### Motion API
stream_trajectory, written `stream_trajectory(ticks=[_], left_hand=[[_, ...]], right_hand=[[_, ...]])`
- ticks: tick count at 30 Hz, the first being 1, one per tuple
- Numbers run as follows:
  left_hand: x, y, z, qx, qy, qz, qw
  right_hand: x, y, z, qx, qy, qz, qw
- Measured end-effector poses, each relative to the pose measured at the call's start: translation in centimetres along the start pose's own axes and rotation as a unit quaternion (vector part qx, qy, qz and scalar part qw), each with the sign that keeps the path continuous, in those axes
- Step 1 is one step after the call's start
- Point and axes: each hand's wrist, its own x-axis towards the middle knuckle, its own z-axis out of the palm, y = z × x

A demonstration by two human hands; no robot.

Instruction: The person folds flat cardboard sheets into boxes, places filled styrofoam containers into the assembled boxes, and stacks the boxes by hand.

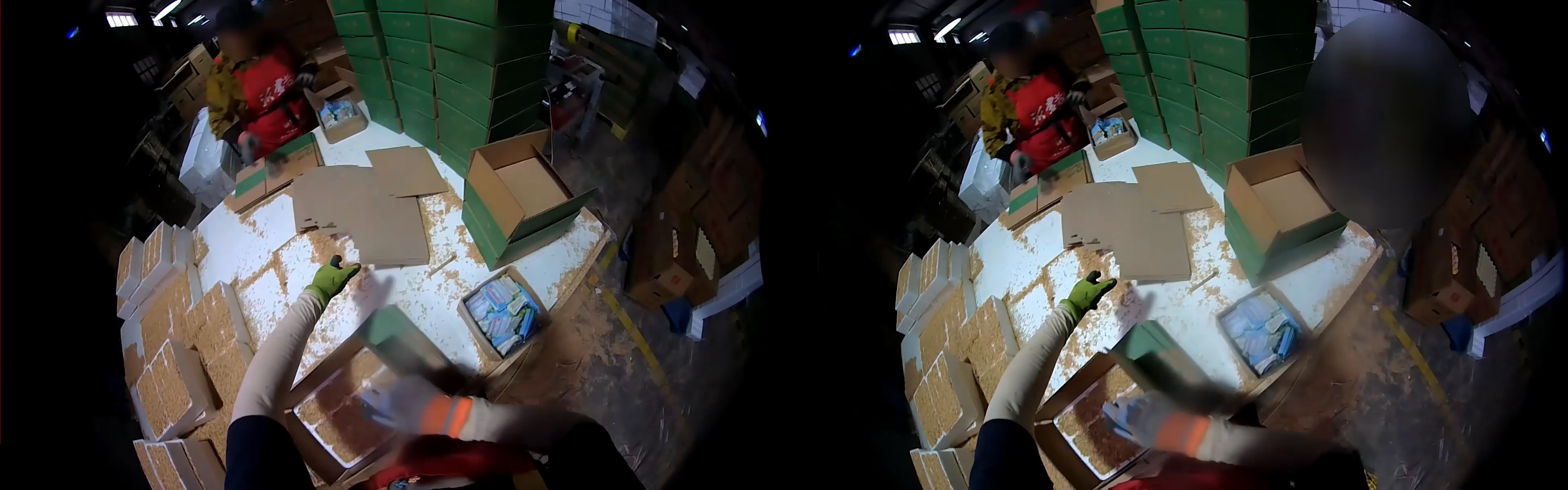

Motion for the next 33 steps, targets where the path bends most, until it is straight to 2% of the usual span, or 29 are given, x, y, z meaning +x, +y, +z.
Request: stream_trajectory(ticks=[1, 2, 3, 4, 5, 6, 7, 9, 10, 12, 13, 14, 15, 16, 18, 19, 20, 21, 22, 23, 25, 26, 27, 29, 31, 32, 33], left_hand=[[2.8, 0.8, 1.5, -0.065, -0.028, -0.107, 0.992], [5.7, 0.2, 2.9, -0.114, -0.023, -0.137, 0.984], [9.1, -1.5, 3.9, -0.187, -0.103, -0.184, 0.959], [11.3, -3.4, 4.2, -0.326, -0.239, -0.172, 0.898], [13.3, -6.7, 5.7, -0.381, -0.236, -0.150, 0.881], [13.0, -7.3, 5.5, -0.361, -0.244, -0.123, 0.892], [11.4, -6.1, 4.8, -0.345, -0.202, -0.133, 0.907], [7.5, -3.2, 3.4, -0.310, -0.117, -0.156, 0.930], [6.7, -3.2, 2.7, -0.267, -0.067, -0.139, 0.951], [6.1, -3.4, 1.4, -0.201, 0.044, -0.104, 0.973], [5.8, -3.5, 0.7, -0.180, 0.105, -0.090, 0.974], [4.8, -3.0, -1.3, -0.236, 0.057, -0.081, 0.967], [6.1, -5.7, -2.6, -0.264, 0.065, -0.081, 0.959], [6.1, -6.7, -3.3, -0.096, 0.103, 0.075, 0.987], [6.5, -8.7, -5.3, -0.005, 0.144, 0.184, 0.972], [6.2, -9.8, -6.4, 0.018, 0.166, 0.235, 0.958], [4.5, -9.4, -7.6, -0.009, 0.177, 0.258, 0.950], [2.7, -9.1, -8.9, -0.182, 0.159, 0.112, 0.964], [0.0, -7.0, -10.1, -0.365, 0.182, -0.031, 0.913], [-2.6, -7.5, -11.5, -0.325, 0.202, -0.017, 0.924], [-7.4, -9.4, -13.6, -0.198, 0.346, 0.088, 0.913], [-10.4, -10.2, -14.4, -0.024, 0.429, 0.128, 0.894], [-13.3, -10.1, -15.3, 0.058, 0.444, 0.125, 0.885], [-19.8, -8.4, -14.3, 0.022, 0.481, 0.237, 0.844], [-27.7, -4.0, -13.5, 0.287, 0.444, 0.320, 0.786], [-31.4, -3.3, -12.4, 0.376, 0.374, 0.322, 0.784], [-34.7, -3.1, -11.1, 0.456, 0.294, 0.321, 0.776]], right_hand=[[-0.9, -0.5, -5.1, 0.116, 0.004, 0.050, 0.992], [-2.6, 0.7, -7.7, 0.144, 0.033, 0.087, 0.985], [-4.7, 2.1, -9.8, 0.141, 0.069, 0.140, 0.978], [-6.8, 3.6, -12.0, 0.141, 0.106, 0.192, 0.965], [-8.9, 4.9, -13.9, 0.109, 0.145, 0.250, 0.951], [-11.3, 6.2, -14.4, 0.140, 0.215, 0.328, 0.909], [-13.5, 7.9, -14.5, 0.162, 0.285, 0.391, 0.860], [-16.3, 10.0, -15.6, 0.145, 0.287, 0.554, 0.768], [-15.9, 10.6, -15.7, 0.147, 0.282, 0.555, 0.769], [-14.1, 12.2, -15.9, 0.058, 0.232, 0.510, 0.827], [-12.7, 13.3, -15.4, 0.058, 0.230, 0.508, 0.828], [-11.1, 14.6, -14.3, -0.042, 0.180, 0.506, 0.843], [-10.2, 16.0, -13.2, -0.143, 0.129, 0.495, 0.847], [-10.6, 18.1, -11.2, -0.145, 0.126, 0.488, 0.852], [-11.6, 22.0, -7.7, -0.297, 0.197, 0.363, 0.861], [-11.1, 22.0, -8.5, -0.301, 0.199, 0.350, 0.865], [-10.6, 21.7, -9.6, -0.221, 0.157, 0.411, 0.871], [-10.5, 20.9, -10.4, -0.136, 0.107, 0.470, 0.865], [-11.2, 20.1, -11.3, -0.166, 0.108, 0.462, 0.865], [-10.5, 19.5, -11.6, -0.194, 0.114, 0.442, 0.868], [-5.7, 14.1, -12.5, -0.111, 0.213, 0.359, 0.902], [-3.0, 11.0, -12.4, -0.060, 0.226, 0.282, 0.930], [-0.3, 7.5, -12.0, -0.013, 0.238, 0.208, 0.949], [3.9, 0.6, -10.9, 0.006, 0.168, 0.075, 0.983], [5.9, -3.1, -7.4, 0.024, 0.049, -0.038, 0.998], [5.8, -3.5, -6.5, -0.085, -0.004, -0.075, 0.994], [5.2, -2.8, -5.5, 0.073, 0.037, -0.028, 0.996]])
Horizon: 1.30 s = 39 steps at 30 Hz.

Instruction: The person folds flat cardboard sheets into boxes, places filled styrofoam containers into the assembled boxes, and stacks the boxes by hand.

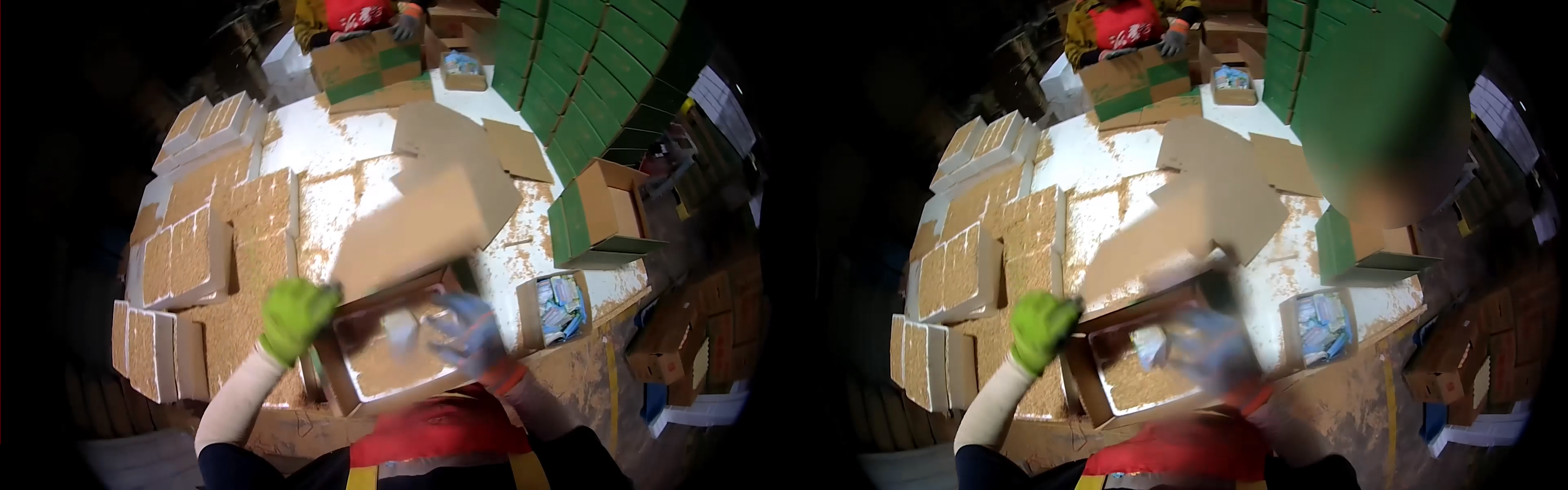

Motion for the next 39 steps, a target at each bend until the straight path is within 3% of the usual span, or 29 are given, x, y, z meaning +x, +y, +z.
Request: stream_trajectory(ticks=[2, 4, 5, 7, 9, 10, 11, 13, 14, 16, 18, 19, 20, 21, 22, 23, 24, 26, 27, 28, 30, 31, 32, 33, 34, 35, 37, 38, 39], left_hand=[[-3.6, 3.8, -2.2, -0.063, -0.068, 0.183, 0.979], [-6.9, 8.1, -0.9, -0.120, -0.178, 0.197, 0.957], [-7.7, 9.2, 0.4, -0.127, -0.175, 0.183, 0.959], [-9.3, 11.0, 3.4, -0.111, -0.319, 0.187, 0.922], [-8.9, 10.1, 4.6, -0.154, -0.364, 0.143, 0.907], [-8.6, 9.4, 4.5, -0.151, -0.364, 0.143, 0.908], [-8.2, 8.3, 3.1, -0.150, -0.357, 0.141, 0.911], [-9.3, 5.1, -1.3, -0.369, -0.109, 0.017, 0.923], [-11.5, 4.4, -1.6, -0.371, -0.113, 0.019, 0.922], [-16.1, 4.1, -1.6, -0.459, 0.000, -0.362, 0.812], [-16.8, 5.4, 1.8, -0.437, 0.052, -0.326, 0.837], [-16.8, 6.5, 4.3, -0.410, 0.109, -0.291, 0.857], [-16.7, 8.7, 6.9, -0.396, 0.055, -0.272, 0.876], [-14.4, 9.5, 7.7, -0.339, -0.016, -0.206, 0.918], [-12.7, 9.6, 8.1, -0.278, -0.087, -0.135, 0.947], [-12.9, 9.7, 8.1, -0.280, -0.083, -0.130, 0.948], [-13.1, 9.7, 8.2, -0.290, -0.020, -0.216, 0.932], [-13.6, 10.6, 7.9, -0.327, 0.086, -0.415, 0.845], [-15.4, 12.7, 10.8, -0.355, 0.050, -0.498, 0.790], [-17.3, 15.0, 13.8, -0.379, 0.010, -0.568, 0.730], [-18.5, 15.3, 15.5, -0.635, 0.138, -0.547, 0.528], [-18.1, 14.7, 15.4, -0.705, 0.146, -0.530, 0.447], [-16.8, 13.8, 13.4, -0.761, 0.145, -0.517, 0.364], [-15.0, 13.3, 11.6, -0.779, 0.109, -0.515, 0.342], [-12.2, 12.8, 9.4, -0.791, 0.072, -0.515, 0.322], [-10.0, 12.7, 8.9, -0.843, 0.068, -0.470, 0.251], [-3.5, 13.2, 7.2, -0.834, 0.043, -0.450, 0.318], [-0.2, 14.0, 6.6, -0.822, 0.023, -0.436, 0.367], [2.6, 14.5, 7.7, -0.821, 0.027, -0.422, 0.384]], right_hand=[[-1.9, 0.9, -1.4, 0.012, 0.105, 0.081, 0.991], [-3.5, 2.4, -0.9, 0.082, 0.268, 0.287, 0.916], [-3.1, 1.7, -0.8, 0.078, 0.254, 0.283, 0.922], [-1.5, -0.2, -0.6, 0.056, 0.185, 0.190, 0.963], [0.4, -3.1, -0.5, -0.014, 0.066, 0.089, 0.994], [1.4, -3.9, -0.8, -0.080, 0.020, 0.039, 0.996], [1.0, -3.9, -1.0, -0.050, 0.037, 0.073, 0.995], [0.5, -3.3, -2.3, -0.036, 0.074, 0.111, 0.990], [0.2, -2.2, -3.0, -0.092, 0.087, 0.080, 0.989], [-1.2, -0.4, -3.6, -0.040, 0.082, 0.190, 0.978], [-3.5, 4.1, -1.5, 0.264, -0.012, 0.359, 0.895], [-3.2, 3.9, 0.9, 0.289, -0.076, 0.271, 0.915], [-3.2, 5.1, 3.1, 0.217, -0.183, 0.205, 0.937], [-2.6, 4.8, 5.8, 0.070, -0.277, 0.053, 0.957], [-2.2, 4.8, 7.3, -0.017, -0.306, -0.021, 0.952], [-2.1, 4.9, 6.8, 0.080, -0.282, 0.114, 0.949], [-1.1, 5.3, 5.9, 0.172, -0.245, 0.238, 0.924], [-4.3, 9.3, 7.5, 0.087, 0.062, 0.207, 0.972], [-5.0, 8.3, 8.0, 0.124, 0.016, 0.250, 0.960], [-12.4, 15.4, 14.4, -0.162, -0.061, 0.182, 0.968], [-8.4, 8.1, 10.9, -0.120, -0.144, 0.290, 0.938], [-9.5, 9.4, 11.3, -0.339, -0.194, 0.124, 0.912], [-9.0, 9.0, 10.6, -0.556, -0.168, -0.044, 0.813], [-8.3, 8.8, 10.2, -0.173, -0.116, 0.164, 0.964], [-6.7, 8.5, 8.0, 0.050, -0.081, 0.243, 0.965], [-5.0, 8.1, 5.9, 0.263, -0.015, 0.311, 0.913], [-2.8, 9.5, -0.2, 0.209, -0.012, 0.292, 0.933], [-1.7, 8.6, -4.5, 0.420, 0.053, 0.311, 0.851], [-1.3, 9.7, -9.7, 0.372, 0.013, 0.321, 0.871]])
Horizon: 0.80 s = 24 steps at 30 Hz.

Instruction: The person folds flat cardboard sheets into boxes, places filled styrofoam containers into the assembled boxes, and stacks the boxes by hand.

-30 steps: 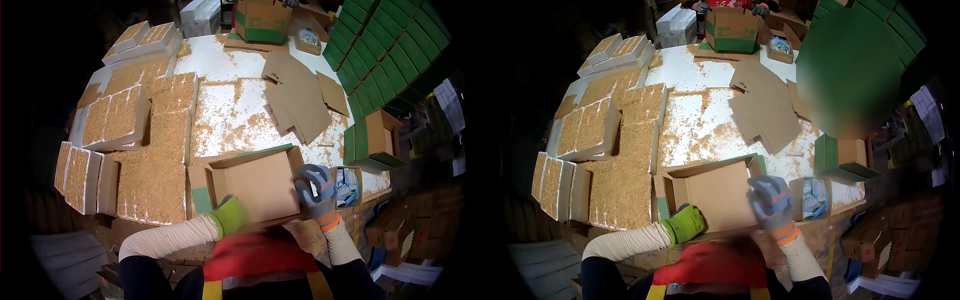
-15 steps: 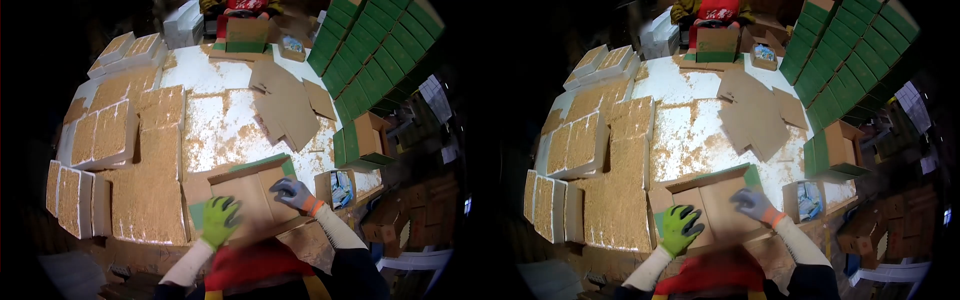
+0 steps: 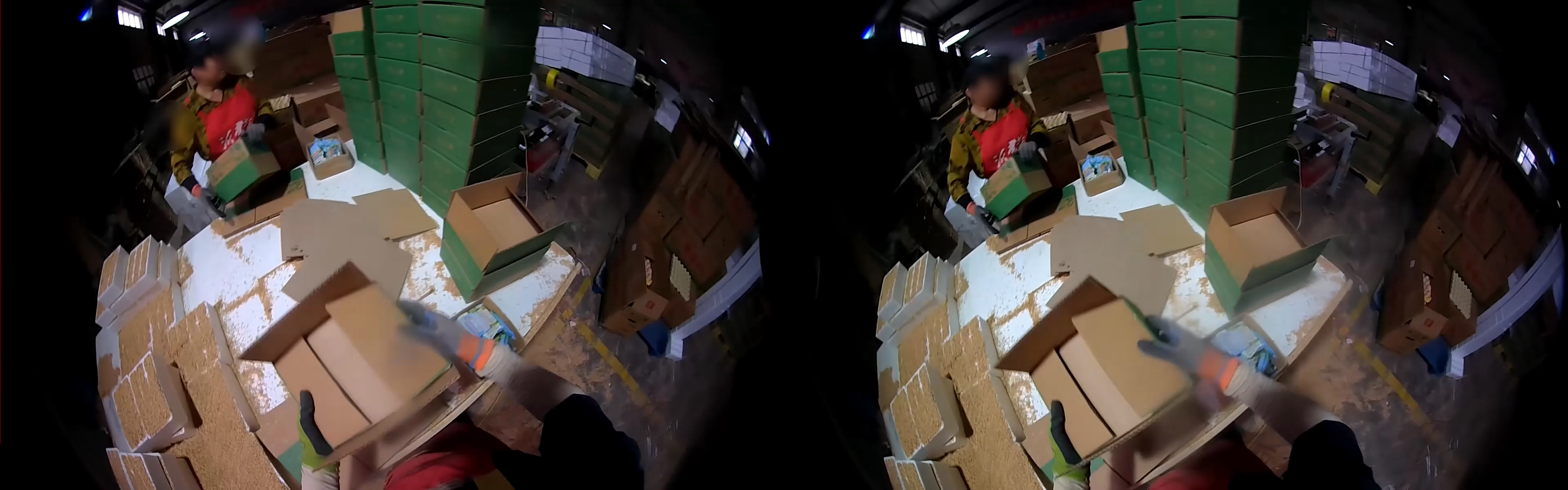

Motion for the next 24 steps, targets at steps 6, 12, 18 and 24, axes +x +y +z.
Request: stream_trajectory(ticks=[6, 12, 18, 24], left_hand=[[16.5, -4.4, 20.0, -0.103, -0.063, 0.060, 0.991], [26.7, -13.0, 32.6, 0.083, -0.141, -0.017, 0.986], [30.5, -22.1, 31.6, 0.206, -0.139, 0.152, 0.957], [31.2, -24.0, 30.6, 0.548, -0.143, 0.354, 0.744]], right_hand=[[-4.7, 2.0, -32.8, -0.014, 0.493, -0.410, 0.768], [-6.7, 24.7, -46.6, 0.376, 0.517, -0.295, 0.710], [-4.1, 37.9, -49.9, 0.555, 0.346, -0.337, 0.677], [-4.0, 32.5, -48.4, 0.448, 0.444, -0.239, 0.739]])
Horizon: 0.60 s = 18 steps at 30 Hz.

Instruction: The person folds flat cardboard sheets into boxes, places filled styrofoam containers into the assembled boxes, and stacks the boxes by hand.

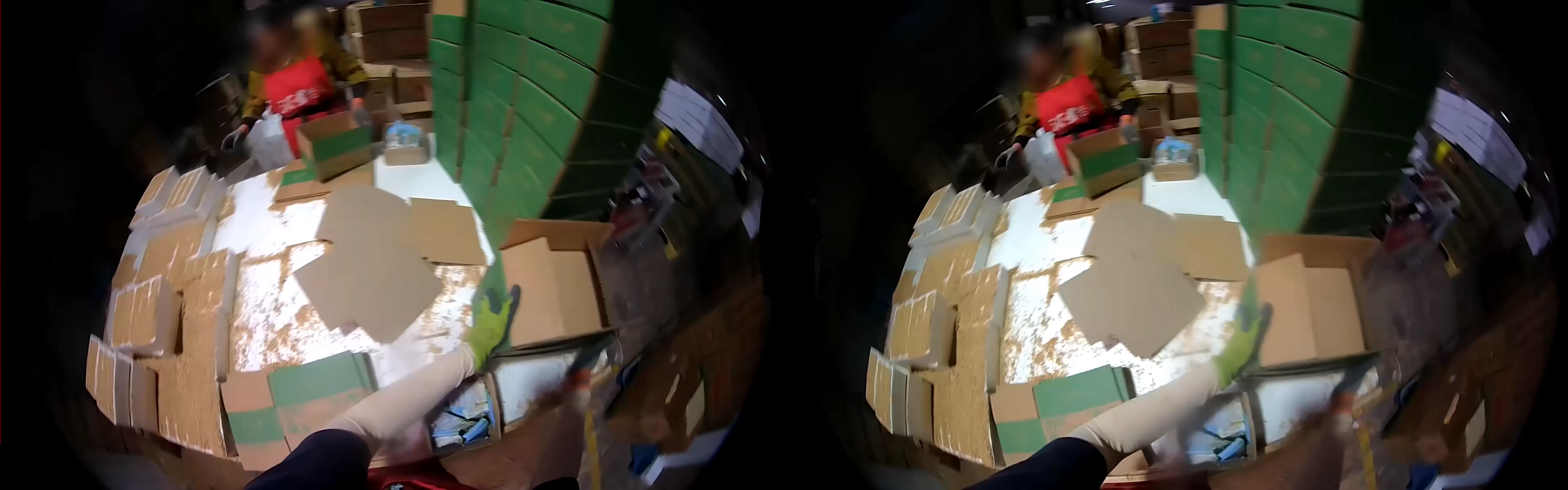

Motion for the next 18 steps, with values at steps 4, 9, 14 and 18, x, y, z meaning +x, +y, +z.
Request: stream_trajectory(ticks=[4, 9, 14, 18], left_hand=[[-2.2, -2.0, -6.1, -0.509, -0.120, -0.276, 0.807], [-16.4, -3.8, -19.6, -0.445, 0.117, -0.240, 0.855], [-38.2, -5.5, -38.4, 0.126, 0.276, -0.429, 0.851], [-55.2, -5.2, -39.1, 0.301, 0.211, -0.582, 0.726]], right_hand=[[-2.4, -2.6, 3.2, -0.144, 0.047, -0.031, 0.988], [-19.1, -2.4, 17.4, -0.452, 0.044, -0.246, 0.857], [-41.5, 8.8, 31.9, -0.645, -0.380, 0.017, 0.663], [-47.4, 19.2, 19.1, -0.693, -0.375, 0.169, 0.593]])
